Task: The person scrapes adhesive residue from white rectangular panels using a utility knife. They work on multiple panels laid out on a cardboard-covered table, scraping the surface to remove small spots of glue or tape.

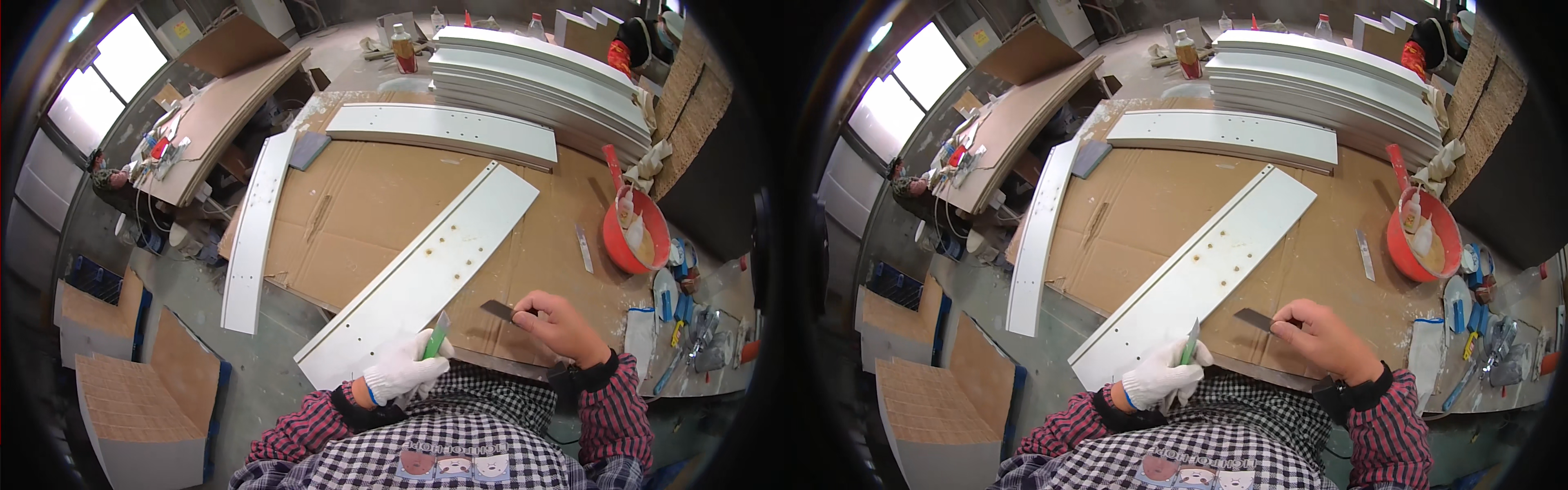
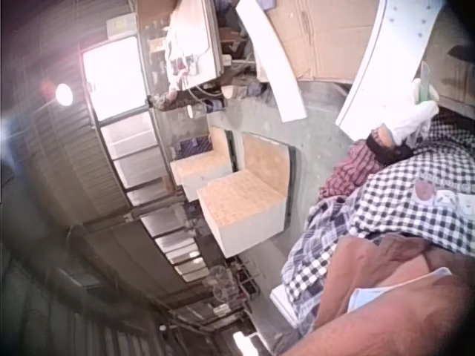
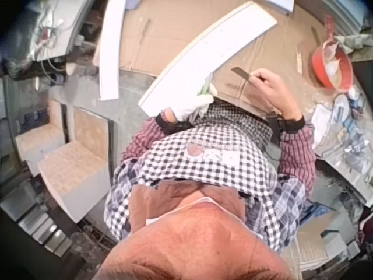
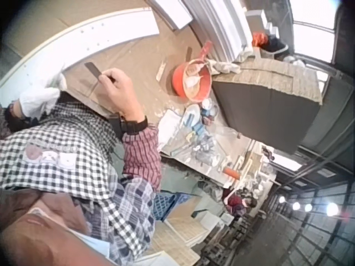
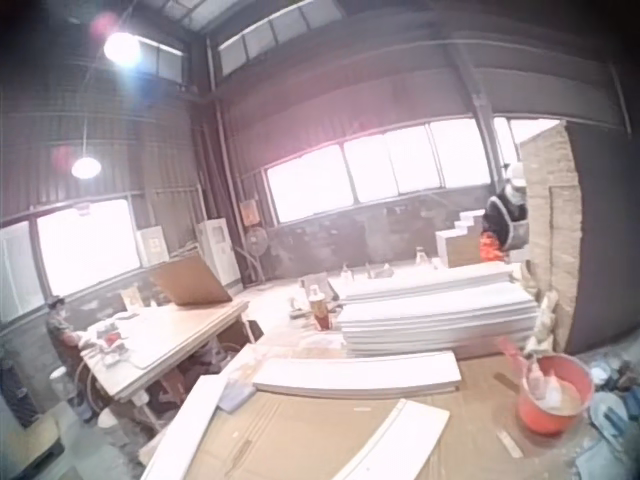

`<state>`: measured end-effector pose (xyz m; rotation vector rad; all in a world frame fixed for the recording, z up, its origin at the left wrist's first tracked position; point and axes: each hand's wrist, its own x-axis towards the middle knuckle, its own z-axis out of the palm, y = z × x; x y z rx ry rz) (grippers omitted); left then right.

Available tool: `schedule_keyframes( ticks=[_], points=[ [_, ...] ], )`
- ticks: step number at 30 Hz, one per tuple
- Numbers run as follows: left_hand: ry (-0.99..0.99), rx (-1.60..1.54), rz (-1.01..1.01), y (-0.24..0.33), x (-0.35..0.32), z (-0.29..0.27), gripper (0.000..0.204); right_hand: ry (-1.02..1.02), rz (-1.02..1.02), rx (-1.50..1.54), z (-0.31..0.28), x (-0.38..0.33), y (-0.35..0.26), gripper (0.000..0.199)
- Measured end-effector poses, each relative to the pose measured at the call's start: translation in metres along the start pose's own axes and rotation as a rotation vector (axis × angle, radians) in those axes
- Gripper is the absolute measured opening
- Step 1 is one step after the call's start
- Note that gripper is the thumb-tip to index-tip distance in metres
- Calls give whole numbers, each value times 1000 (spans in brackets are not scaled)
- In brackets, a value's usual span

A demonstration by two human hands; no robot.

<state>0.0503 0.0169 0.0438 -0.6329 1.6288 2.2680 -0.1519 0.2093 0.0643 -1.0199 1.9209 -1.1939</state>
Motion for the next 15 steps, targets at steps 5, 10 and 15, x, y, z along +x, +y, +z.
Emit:
schedule_keyframes(
  ticks=[5, 10, 15],
  points=[
    [-266, -453, 207, -16, 3, -13, 51, 132, 48, 154, 35, 5, -21, 17],
    [-262, -537, 203, -18, 6, -15, 47, 221, -23, 237, 69, 12, -17, 19],
    [-216, -523, 178, -23, 5, -15, 40, 233, -41, 188, 84, 17, -30, 17]
  ],
)
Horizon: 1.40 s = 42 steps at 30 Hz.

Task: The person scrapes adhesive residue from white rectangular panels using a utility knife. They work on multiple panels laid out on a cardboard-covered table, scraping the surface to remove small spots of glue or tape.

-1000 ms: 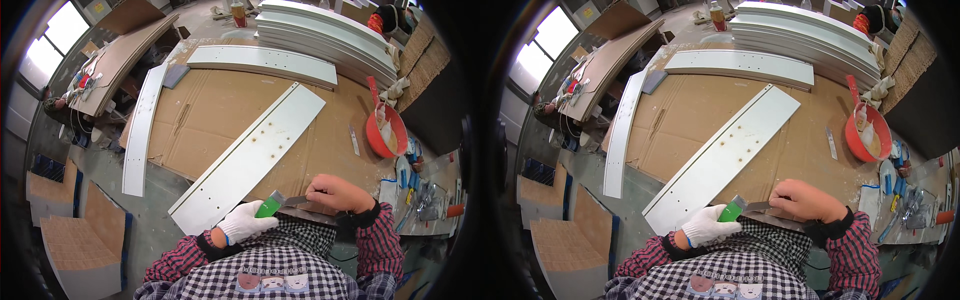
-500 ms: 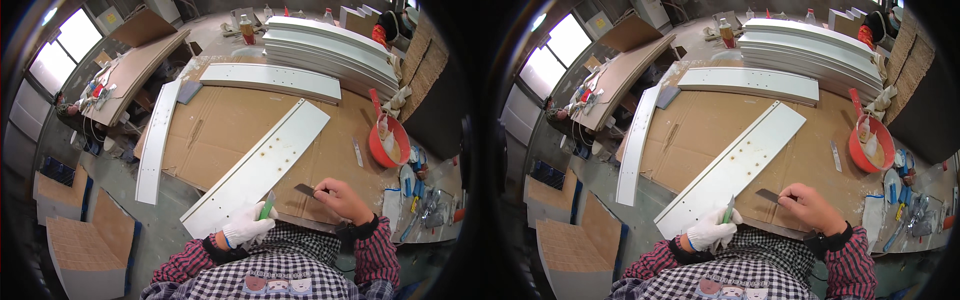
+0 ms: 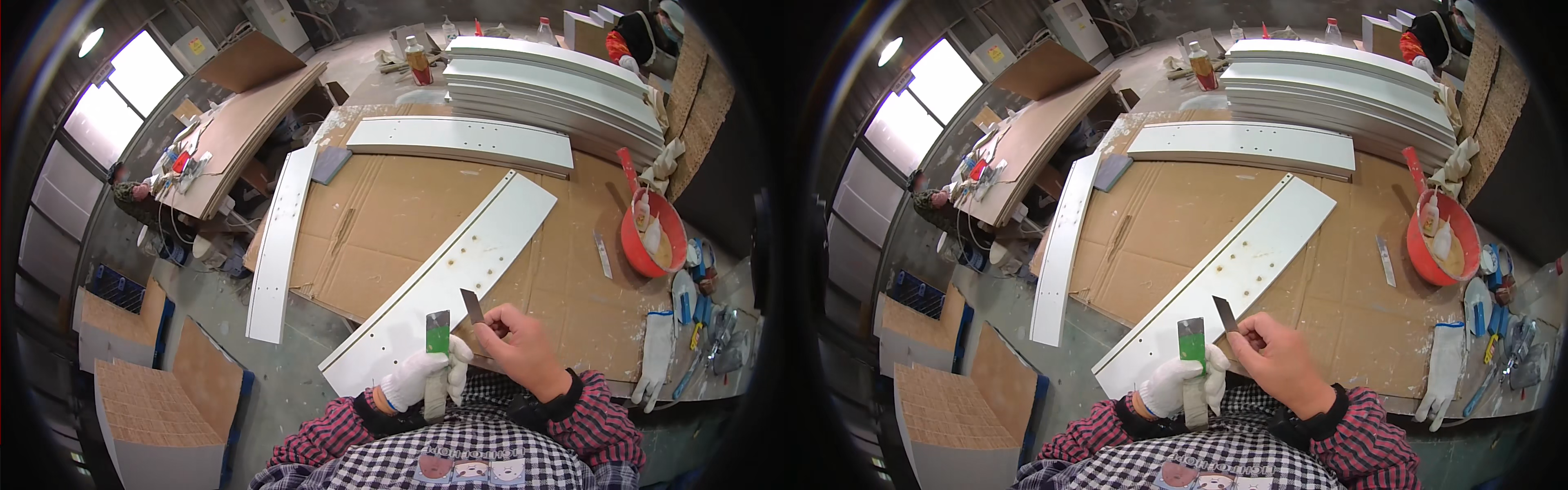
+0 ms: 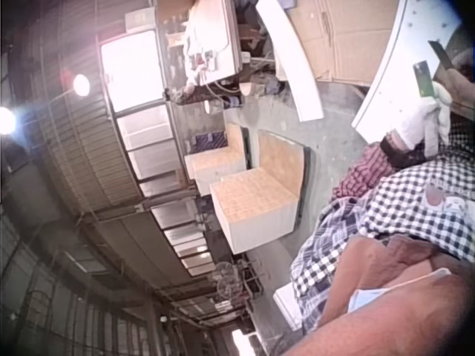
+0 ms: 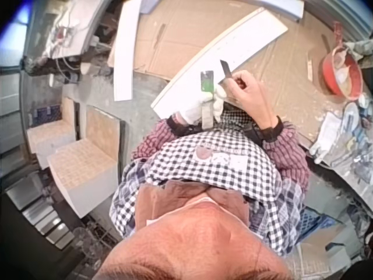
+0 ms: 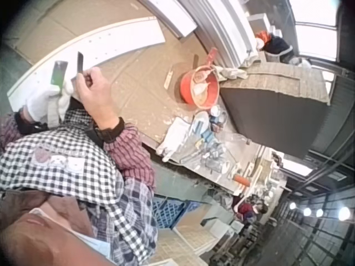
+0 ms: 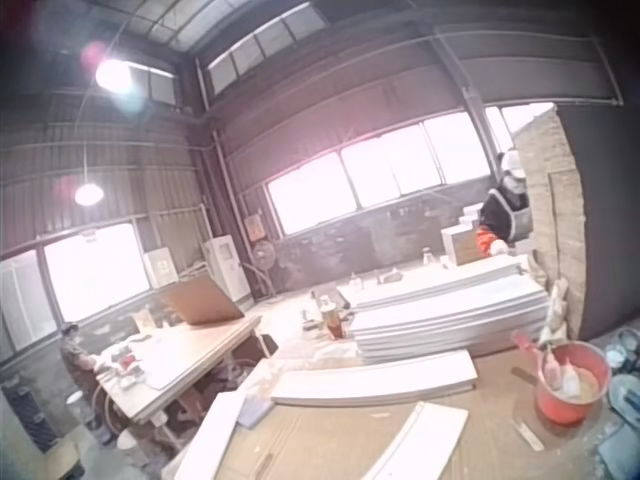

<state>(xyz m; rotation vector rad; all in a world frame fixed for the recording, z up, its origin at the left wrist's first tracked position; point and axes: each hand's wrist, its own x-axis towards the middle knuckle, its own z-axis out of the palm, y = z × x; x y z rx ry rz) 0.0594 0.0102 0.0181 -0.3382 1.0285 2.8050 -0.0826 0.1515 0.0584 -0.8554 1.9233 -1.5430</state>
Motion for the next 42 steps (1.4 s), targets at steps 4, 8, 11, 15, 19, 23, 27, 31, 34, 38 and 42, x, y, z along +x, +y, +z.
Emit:
schedule_keyframes(
  ticks=[4, 8, 11, 15, 19, 23, 27, 31, 34, 38, 42],
  points=[
    [89, 32, -39, -5, -2, -1, 31, -34, -88, -76, 9, 3, -11, 15],
    [120, 137, -62, -7, -1, -2, 22, -41, -224, -199, 15, 10, -6, 13],
    [85, 171, -49, -2, -4, 8, 20, 132, -159, -335, 9, 18, 8, 11],
    [64, 68, -18, 0, -4, 4, 20, 146, -138, -391, -7, 18, -2, 13],
    [94, 34, -42, 2, -6, 9, 19, 19, -76, -234, -10, 14, -15, 16],
    [97, 67, -60, 5, -4, 13, 18, -90, -39, -88, -7, 13, -16, 19],
    [69, 87, -62, 1, -2, 9, 18, -126, -4, -46, -1, 12, -19, 19],
    [56, 78, -64, -1, -2, 9, 18, -102, -18, -24, 4, 13, -11, 18],
    [54, 93, -68, -3, -1, 7, 17, -94, -17, -29, 6, 12, -11, 18],
    [47, 100, -57, -4, -1, 9, 14, -83, 2, -40, 8, 10, -13, 19],
    [43, 136, -47, -6, -2, 10, 12, -93, -1, -54, 8, 10, -11, 19]
  ],
)
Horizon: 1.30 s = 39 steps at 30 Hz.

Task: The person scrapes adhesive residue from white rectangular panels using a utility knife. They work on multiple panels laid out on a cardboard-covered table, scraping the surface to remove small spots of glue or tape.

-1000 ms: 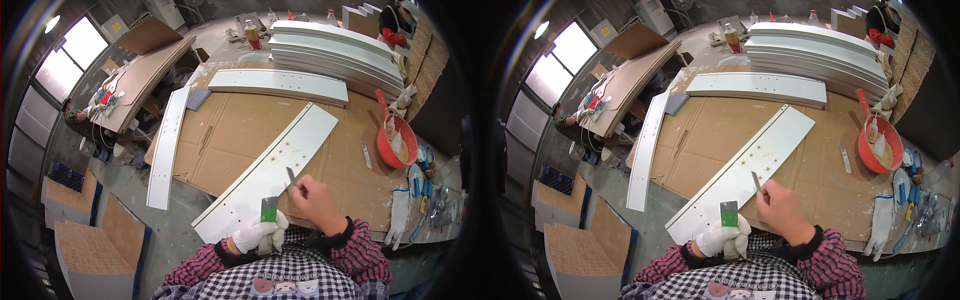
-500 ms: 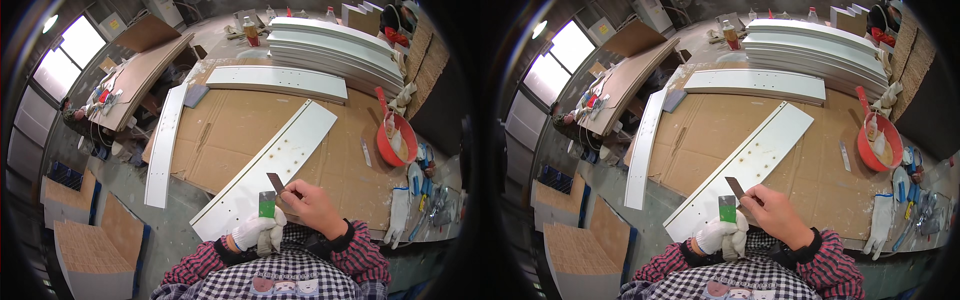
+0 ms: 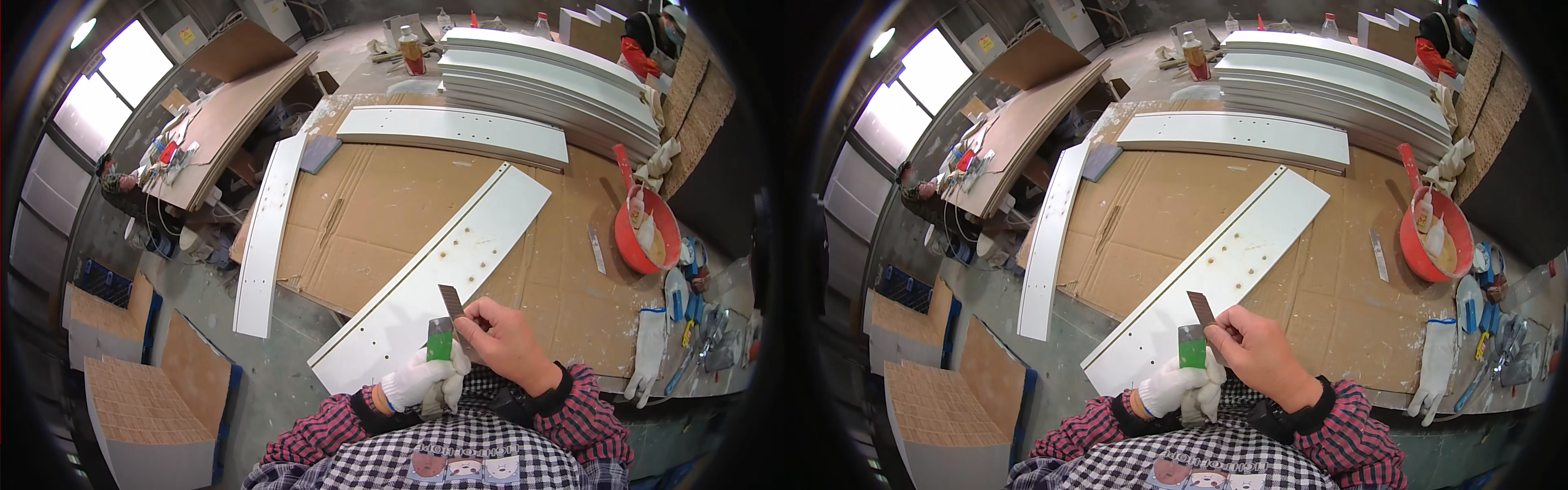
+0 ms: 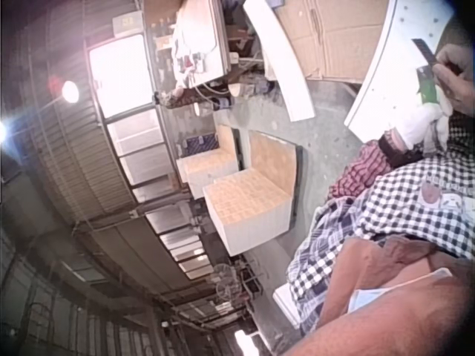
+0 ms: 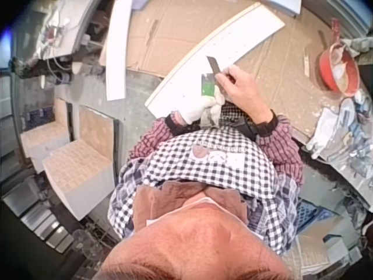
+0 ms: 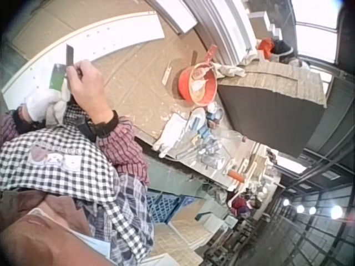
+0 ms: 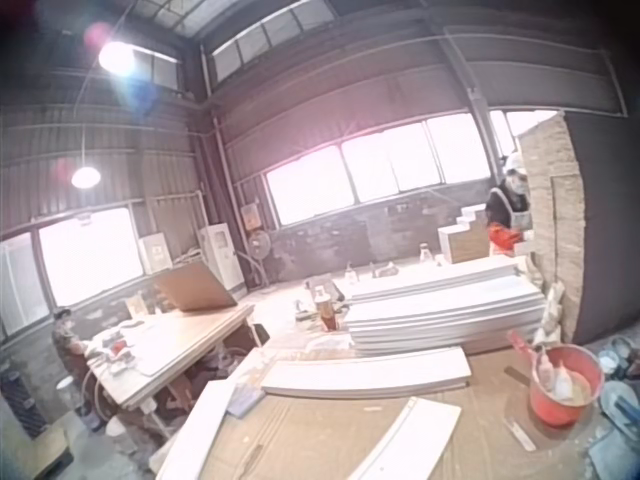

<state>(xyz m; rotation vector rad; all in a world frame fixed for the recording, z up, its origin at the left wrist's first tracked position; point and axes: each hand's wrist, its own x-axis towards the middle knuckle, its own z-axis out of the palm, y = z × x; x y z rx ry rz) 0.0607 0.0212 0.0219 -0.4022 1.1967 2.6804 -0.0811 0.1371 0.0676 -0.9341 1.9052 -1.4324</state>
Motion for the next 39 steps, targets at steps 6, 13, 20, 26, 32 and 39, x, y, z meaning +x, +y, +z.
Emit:
schedule_keyframes(
  ticks=[6, 13, 20, 26, 32, 39],
  points=[
    [21, 32, -42, 1, -1, 2, 13, -22, -49, 28, 1, 3, 13, 19],
    [90, 80, -51, -3, 4, 3, 9, -62, 27, 91, 0, 6, 22, 19],
    [160, 41, -76, -5, 6, 5, 9, -59, 80, 155, 6, 7, 33, 18],
    [118, 128, -115, -4, 13, -1, 15, -70, 106, 190, -1, 8, 38, 18],
    [44, -113, -244, -5, 29, -7, 17, 273, -370, -599, -39, -9, 42, 6],
    [31, -133, -495, -13, 51, -8, 33, 145, -353, -1043, -57, -33, 71, 6]
  ],
)
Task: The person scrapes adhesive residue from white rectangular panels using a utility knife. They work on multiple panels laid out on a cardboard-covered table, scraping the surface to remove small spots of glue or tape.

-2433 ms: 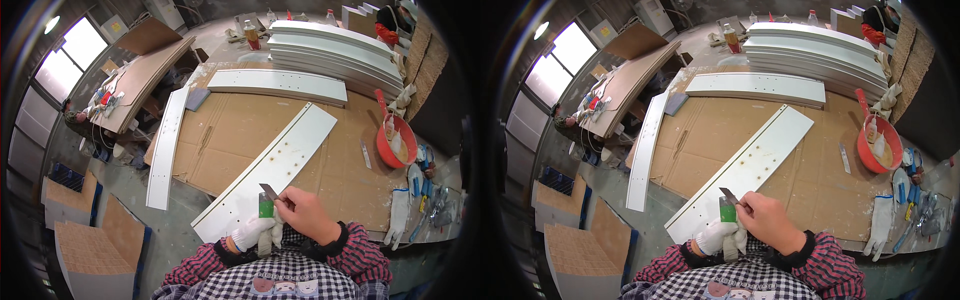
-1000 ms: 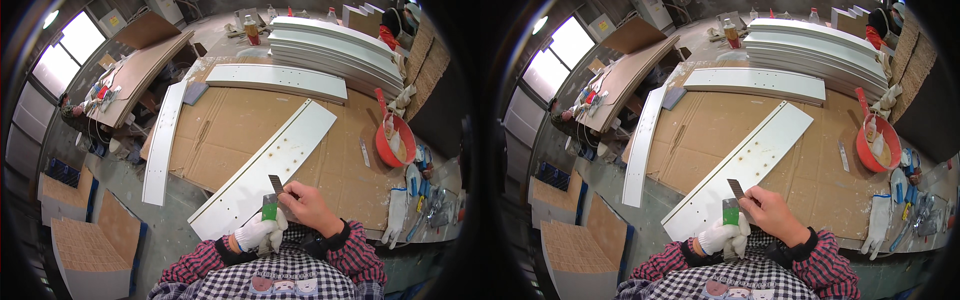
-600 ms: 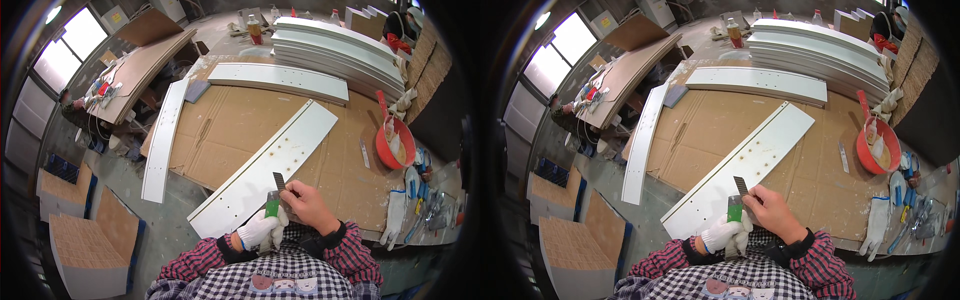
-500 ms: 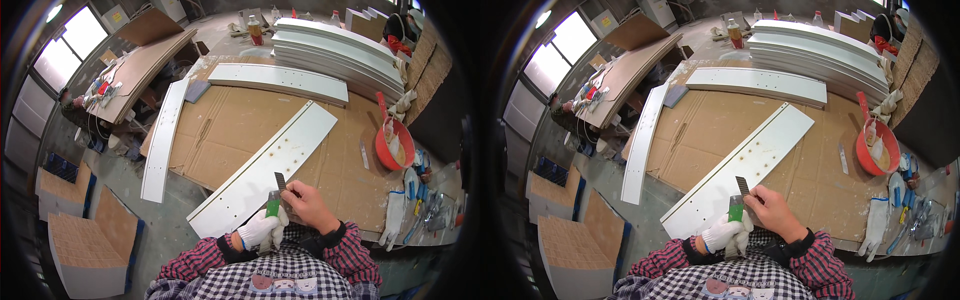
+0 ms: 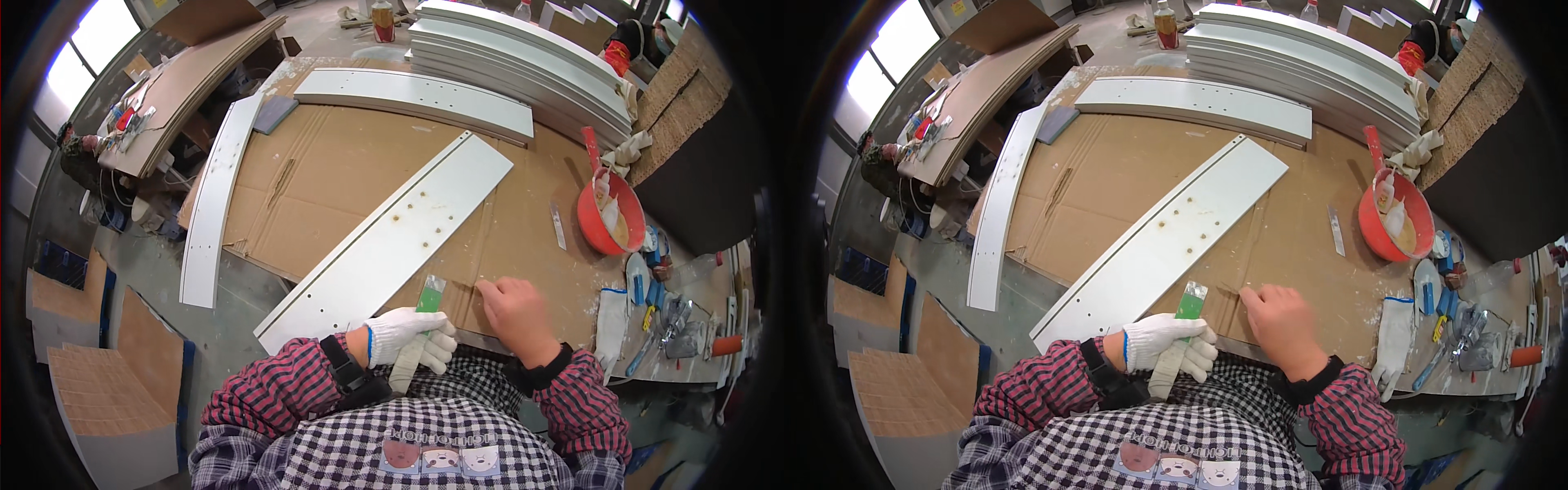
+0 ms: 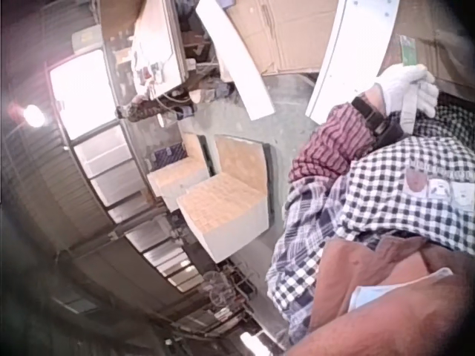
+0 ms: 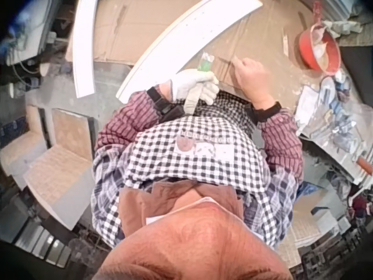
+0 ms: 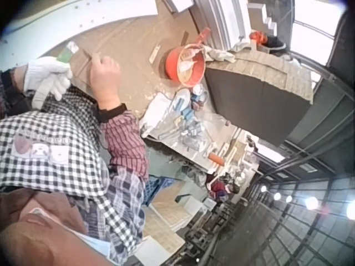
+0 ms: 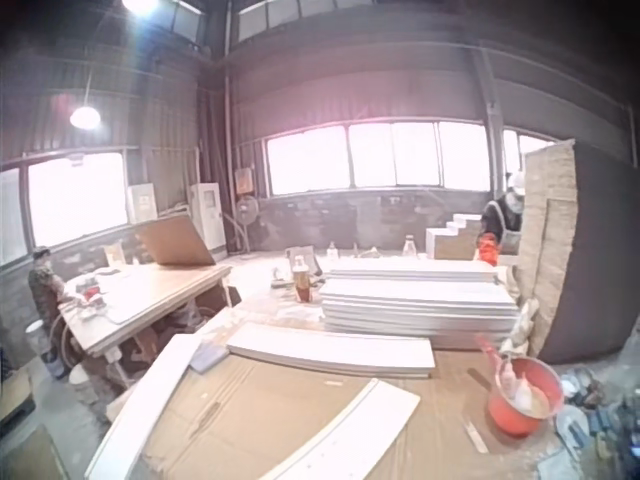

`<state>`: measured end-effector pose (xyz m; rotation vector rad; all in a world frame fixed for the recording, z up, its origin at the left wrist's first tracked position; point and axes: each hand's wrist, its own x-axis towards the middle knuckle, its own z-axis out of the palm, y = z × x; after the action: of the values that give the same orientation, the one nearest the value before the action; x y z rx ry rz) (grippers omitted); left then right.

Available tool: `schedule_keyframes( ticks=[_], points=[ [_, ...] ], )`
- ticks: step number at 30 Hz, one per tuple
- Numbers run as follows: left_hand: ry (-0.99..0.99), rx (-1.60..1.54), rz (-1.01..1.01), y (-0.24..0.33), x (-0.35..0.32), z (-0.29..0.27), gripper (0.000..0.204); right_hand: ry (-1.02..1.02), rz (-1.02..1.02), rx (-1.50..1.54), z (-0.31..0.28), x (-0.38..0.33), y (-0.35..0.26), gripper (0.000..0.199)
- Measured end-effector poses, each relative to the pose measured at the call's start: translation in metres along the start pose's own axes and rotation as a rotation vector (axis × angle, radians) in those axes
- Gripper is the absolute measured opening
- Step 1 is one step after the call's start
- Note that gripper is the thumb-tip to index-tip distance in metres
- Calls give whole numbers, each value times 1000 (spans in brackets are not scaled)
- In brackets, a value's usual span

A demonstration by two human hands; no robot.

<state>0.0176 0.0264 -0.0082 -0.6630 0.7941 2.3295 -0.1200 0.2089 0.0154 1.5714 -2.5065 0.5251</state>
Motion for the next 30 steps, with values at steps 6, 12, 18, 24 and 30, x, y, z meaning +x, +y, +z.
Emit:
schedule_keyframes(
  ticks=[6, 12, 18, 24, 30],
  points=[
    [146, 189, -181, -28, -9, 1, 59, -74, -52, -169, 22, 7, -2, 9],
    [62, 36, -20, -33, -23, -13, 47, -35, -99, -95, 21, 11, -2, 10],
    [108, 81, 21, -33, -30, -7, 41, -6, -227, 41, 7, -9, -11, 24],
    [114, 59, 28, -36, -28, -7, 38, 13, -296, 23, 8, -22, -11, 32],
    [159, 87, 20, -36, -28, -5, 38, -18, -321, 21, 10, -22, -10, 31]
  ],
)
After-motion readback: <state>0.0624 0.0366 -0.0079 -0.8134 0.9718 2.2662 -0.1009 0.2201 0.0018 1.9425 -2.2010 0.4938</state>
